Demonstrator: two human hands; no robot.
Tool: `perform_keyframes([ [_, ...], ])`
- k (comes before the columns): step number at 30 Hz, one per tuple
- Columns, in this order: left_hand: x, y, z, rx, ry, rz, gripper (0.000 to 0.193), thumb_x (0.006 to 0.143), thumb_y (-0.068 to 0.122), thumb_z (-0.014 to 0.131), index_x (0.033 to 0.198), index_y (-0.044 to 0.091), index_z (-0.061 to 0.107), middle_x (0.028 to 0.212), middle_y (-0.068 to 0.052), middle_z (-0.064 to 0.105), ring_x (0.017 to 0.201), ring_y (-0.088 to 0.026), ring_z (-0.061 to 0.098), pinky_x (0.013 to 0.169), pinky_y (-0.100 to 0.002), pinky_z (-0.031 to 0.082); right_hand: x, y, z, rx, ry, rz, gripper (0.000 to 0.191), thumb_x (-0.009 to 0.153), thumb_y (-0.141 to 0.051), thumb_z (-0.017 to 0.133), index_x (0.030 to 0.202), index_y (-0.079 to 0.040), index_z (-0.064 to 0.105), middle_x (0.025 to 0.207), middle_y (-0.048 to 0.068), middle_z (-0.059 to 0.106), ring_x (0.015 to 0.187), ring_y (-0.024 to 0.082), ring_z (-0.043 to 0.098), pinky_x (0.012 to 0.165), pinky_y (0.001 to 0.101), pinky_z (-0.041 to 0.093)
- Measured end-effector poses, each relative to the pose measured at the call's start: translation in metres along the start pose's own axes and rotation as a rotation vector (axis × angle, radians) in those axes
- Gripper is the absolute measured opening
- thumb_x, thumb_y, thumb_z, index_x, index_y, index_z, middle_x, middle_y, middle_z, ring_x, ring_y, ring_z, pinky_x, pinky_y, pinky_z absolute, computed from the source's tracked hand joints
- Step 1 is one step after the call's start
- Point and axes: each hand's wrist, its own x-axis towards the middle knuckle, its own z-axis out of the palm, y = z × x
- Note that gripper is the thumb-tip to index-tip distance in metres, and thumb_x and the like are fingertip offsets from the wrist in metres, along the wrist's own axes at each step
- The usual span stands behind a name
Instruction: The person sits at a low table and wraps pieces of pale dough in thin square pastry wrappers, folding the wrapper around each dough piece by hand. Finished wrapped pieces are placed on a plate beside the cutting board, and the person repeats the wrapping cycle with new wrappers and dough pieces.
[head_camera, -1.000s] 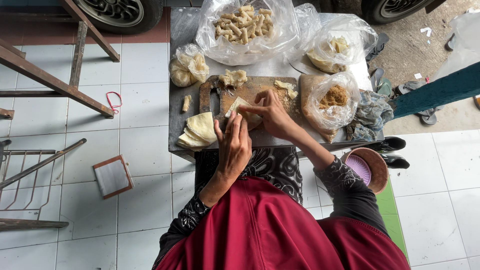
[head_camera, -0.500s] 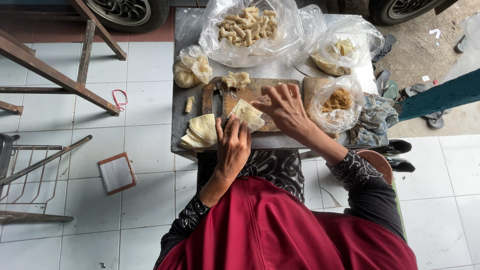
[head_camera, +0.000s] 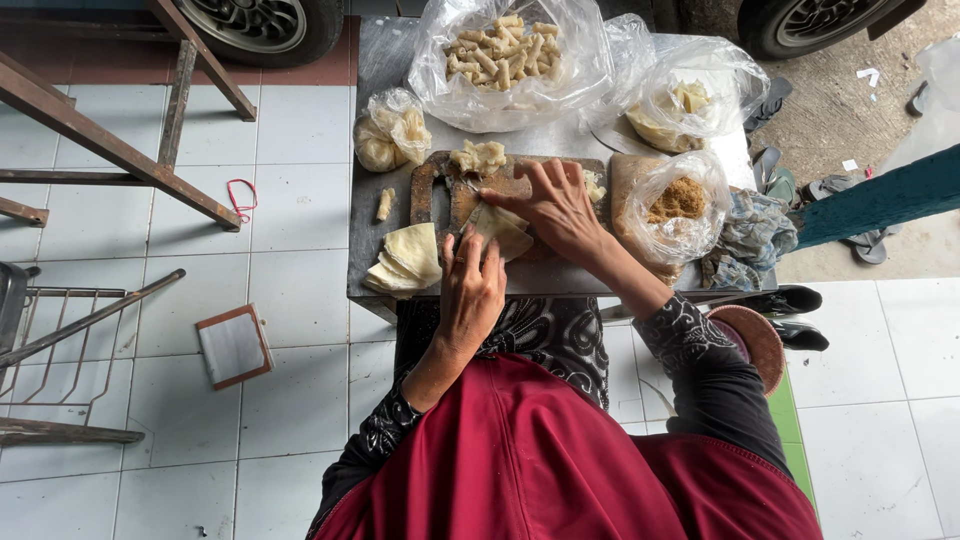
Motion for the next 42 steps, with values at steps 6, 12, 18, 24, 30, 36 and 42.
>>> perform_keyframes([
  [6, 0.002, 0.0, -0.002, 0.037, -0.005, 0.031, 0.029, 0.096, 0.008, 0.064, 0.12, -0.009, 0.064, 0.12, -0.023, 0.057, 0.133, -0.038, 0.055, 0.119, -0.057, 0.031, 0.003, -0.002, 0.014, 0.54, -0.036, 0.291, 0.062, 0.079, 0.009, 0.048, 0.112, -0.034, 0.078, 0.121, 0.009, 0.047, 0.111, 0.026, 0.045, 0.096, 0.0307, 0.044],
  [12, 0.003, 0.002, -0.006, 0.043, -0.03, 0.031, 0.028, 0.093, 0.008, 0.065, 0.117, -0.007, 0.065, 0.119, -0.021, 0.057, 0.132, -0.037, 0.056, 0.12, -0.06, 0.029, 0.027, -0.015, 0.023, 0.436, -0.277, 0.3, 0.035, 0.085, 0.004, 0.056, 0.095, -0.021, 0.078, 0.108, 0.01, 0.046, 0.108, 0.027, 0.043, 0.084, 0.0379, 0.036],
  [18, 0.001, 0.004, -0.009, 0.049, -0.022, 0.015, 0.028, 0.093, 0.008, 0.065, 0.118, -0.006, 0.065, 0.121, -0.02, 0.057, 0.134, -0.037, 0.054, 0.12, -0.062, 0.028, 0.028, -0.011, 0.013, 0.254, -0.124, 0.292, 0.048, 0.081, 0.008, 0.052, 0.111, -0.021, 0.075, 0.114, 0.01, 0.049, 0.11, 0.024, 0.046, 0.086, 0.0394, 0.037],
  [24, -0.001, 0.003, -0.003, 0.056, -0.001, 0.011, 0.032, 0.095, 0.011, 0.066, 0.122, -0.006, 0.065, 0.128, -0.021, 0.057, 0.135, -0.036, 0.053, 0.12, -0.06, 0.03, -0.015, -0.032, -0.008, 0.144, 0.068, 0.099, 0.055, 0.081, -0.023, 0.068, 0.135, -0.017, 0.07, 0.12, 0.012, 0.051, 0.108, 0.027, 0.046, 0.092, 0.0445, 0.038],
  [30, 0.007, 0.009, -0.007, 0.078, 0.012, 0.013, 0.027, 0.091, 0.015, 0.069, 0.113, 0.0, 0.066, 0.116, -0.014, 0.059, 0.127, -0.032, 0.054, 0.111, -0.064, 0.029, -0.07, -0.003, -0.052, 0.259, 0.114, 0.381, 0.05, 0.089, 0.006, 0.055, 0.131, -0.018, 0.068, 0.135, 0.014, 0.06, 0.114, 0.025, 0.059, 0.096, 0.0404, 0.054],
  [36, 0.022, 0.011, -0.007, 0.136, 0.025, 0.043, 0.011, 0.094, 0.011, 0.072, 0.101, 0.006, 0.065, 0.102, -0.007, 0.057, 0.112, -0.026, 0.057, 0.114, -0.063, 0.03, -0.125, 0.086, -0.084, 0.456, 0.227, 0.925, 0.026, 0.097, -0.002, 0.072, 0.116, -0.003, 0.054, 0.101, 0.013, 0.079, 0.091, 0.021, 0.079, 0.068, 0.0303, 0.06],
  [42, 0.028, 0.013, -0.008, 0.197, -0.004, 0.043, 0.009, 0.093, 0.006, 0.071, 0.091, 0.009, 0.062, 0.099, -0.005, 0.057, 0.11, -0.024, 0.058, 0.116, -0.065, 0.029, -0.122, 0.112, -0.039, 0.21, -0.005, 0.588, 0.028, 0.094, 0.004, 0.069, 0.114, -0.006, 0.052, 0.095, 0.011, 0.08, 0.078, 0.023, 0.077, 0.052, 0.0354, 0.051],
])
